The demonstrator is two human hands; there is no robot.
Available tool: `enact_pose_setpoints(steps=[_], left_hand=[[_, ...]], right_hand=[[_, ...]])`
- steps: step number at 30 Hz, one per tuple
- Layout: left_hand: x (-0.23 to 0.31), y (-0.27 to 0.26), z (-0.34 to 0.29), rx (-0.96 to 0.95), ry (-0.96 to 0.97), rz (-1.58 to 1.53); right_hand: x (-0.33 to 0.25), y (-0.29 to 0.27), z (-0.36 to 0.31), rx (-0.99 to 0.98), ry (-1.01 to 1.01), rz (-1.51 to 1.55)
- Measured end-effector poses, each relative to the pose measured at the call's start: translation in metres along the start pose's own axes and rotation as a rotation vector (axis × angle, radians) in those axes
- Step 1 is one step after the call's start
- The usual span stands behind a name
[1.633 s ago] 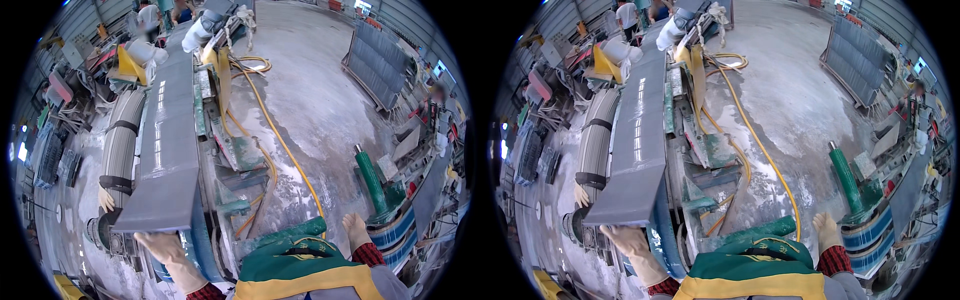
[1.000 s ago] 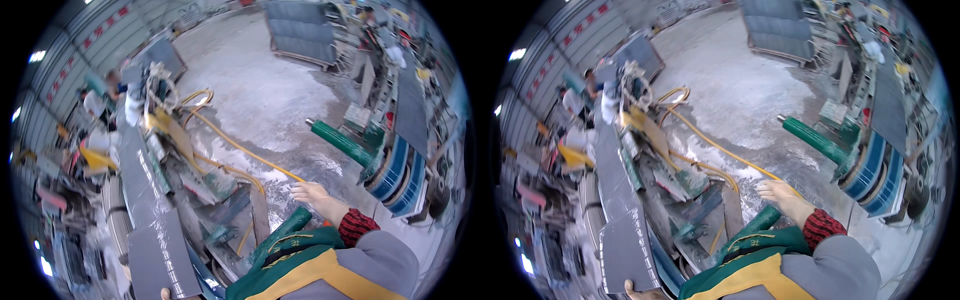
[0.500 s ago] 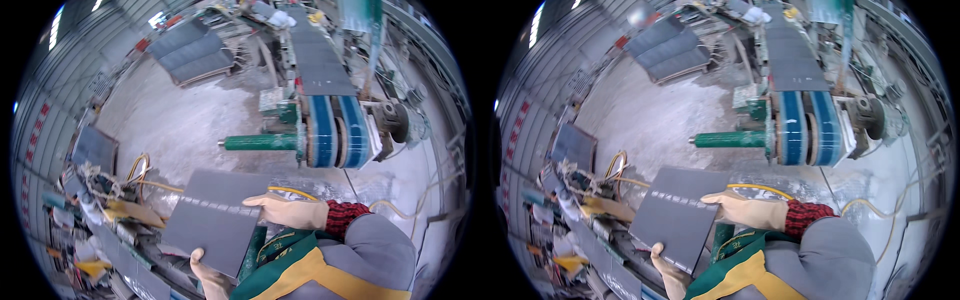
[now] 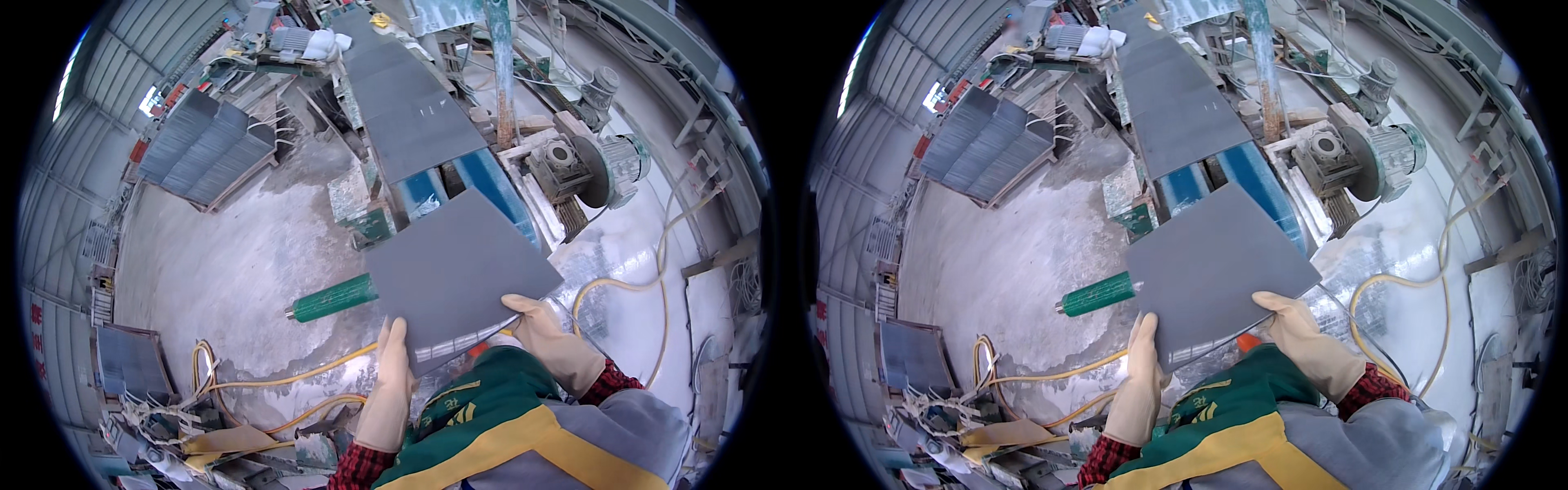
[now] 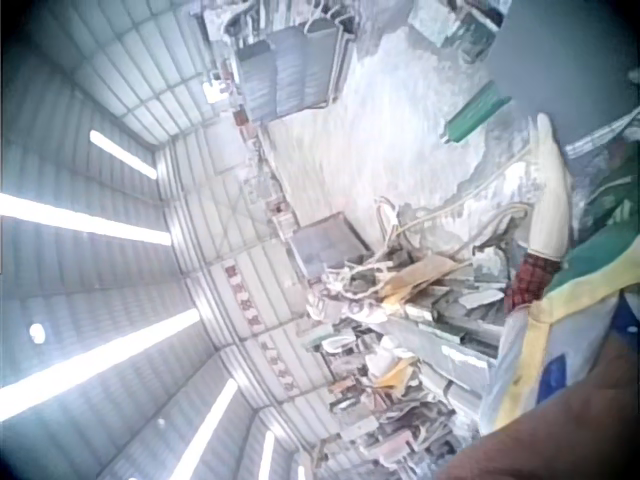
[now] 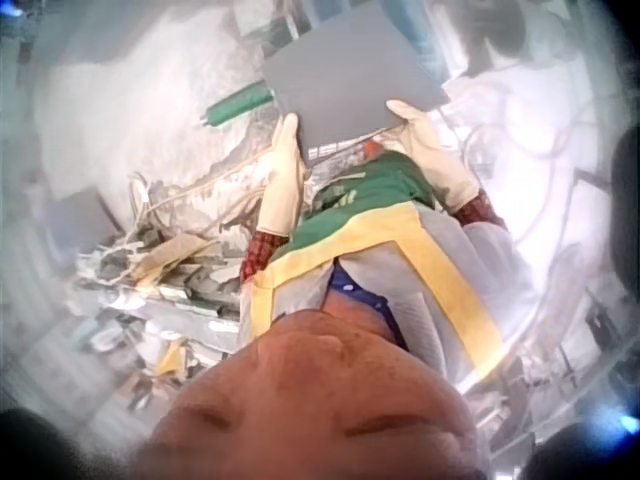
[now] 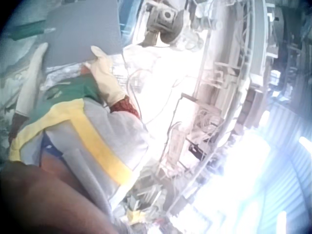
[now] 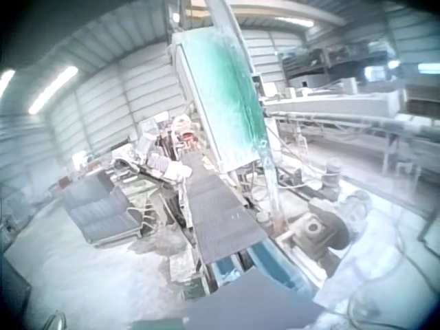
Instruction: The person repeatedly picks up gray rectangular metal sheets from a conveyor belt and places them onto a nearby stack. The person wears gloves and handles the sheets one at a time throughout the clip.
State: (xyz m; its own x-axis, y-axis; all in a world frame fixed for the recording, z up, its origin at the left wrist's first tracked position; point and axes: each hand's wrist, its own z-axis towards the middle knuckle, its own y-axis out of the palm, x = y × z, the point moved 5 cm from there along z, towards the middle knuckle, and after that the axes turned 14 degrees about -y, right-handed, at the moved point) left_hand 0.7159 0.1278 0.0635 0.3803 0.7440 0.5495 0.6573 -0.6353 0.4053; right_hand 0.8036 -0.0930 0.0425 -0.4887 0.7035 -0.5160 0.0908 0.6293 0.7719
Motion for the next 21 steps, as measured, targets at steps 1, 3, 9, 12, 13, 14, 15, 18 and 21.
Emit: enact_pose_setpoints(steps=[1,3,9,12,13,14,15,18,21], left_hand=[[0.003,0.009,0.015,-0.025,0.019,0.051],[0.008,0.023,0.043,-0.092,0.040,0.100],[0.014,0.051,0.090,-0.102,-0.037,0.099],[0.012,0.047,0.105,-0.078,-0.053,0.117],[0.013,0.048,0.107,-0.067,-0.055,0.123],[0.015,0.049,0.109,-0.056,-0.057,0.128],[0.018,0.051,0.113,-0.057,-0.056,0.140],[0.033,0.056,0.128,-0.041,-0.063,0.164],[0.044,0.056,0.140,-0.079,-0.073,0.174]], right_hand=[[-0.007,-0.003,0.005,0.000,-0.024,-0.012],[-0.024,0.000,0.016,-0.003,-0.076,-0.032],[-0.026,-0.034,0.056,0.078,-0.098,0.004],[-0.011,-0.070,0.080,0.009,-0.226,-0.242],[-0.011,-0.069,0.083,0.004,-0.248,-0.281],[-0.010,-0.068,0.087,0.021,-0.237,-0.254],[-0.011,-0.067,0.090,0.034,-0.249,-0.256],[-0.025,-0.037,0.098,0.063,-0.316,-0.286],[-0.018,-0.040,0.121,0.120,-0.314,-0.152]])
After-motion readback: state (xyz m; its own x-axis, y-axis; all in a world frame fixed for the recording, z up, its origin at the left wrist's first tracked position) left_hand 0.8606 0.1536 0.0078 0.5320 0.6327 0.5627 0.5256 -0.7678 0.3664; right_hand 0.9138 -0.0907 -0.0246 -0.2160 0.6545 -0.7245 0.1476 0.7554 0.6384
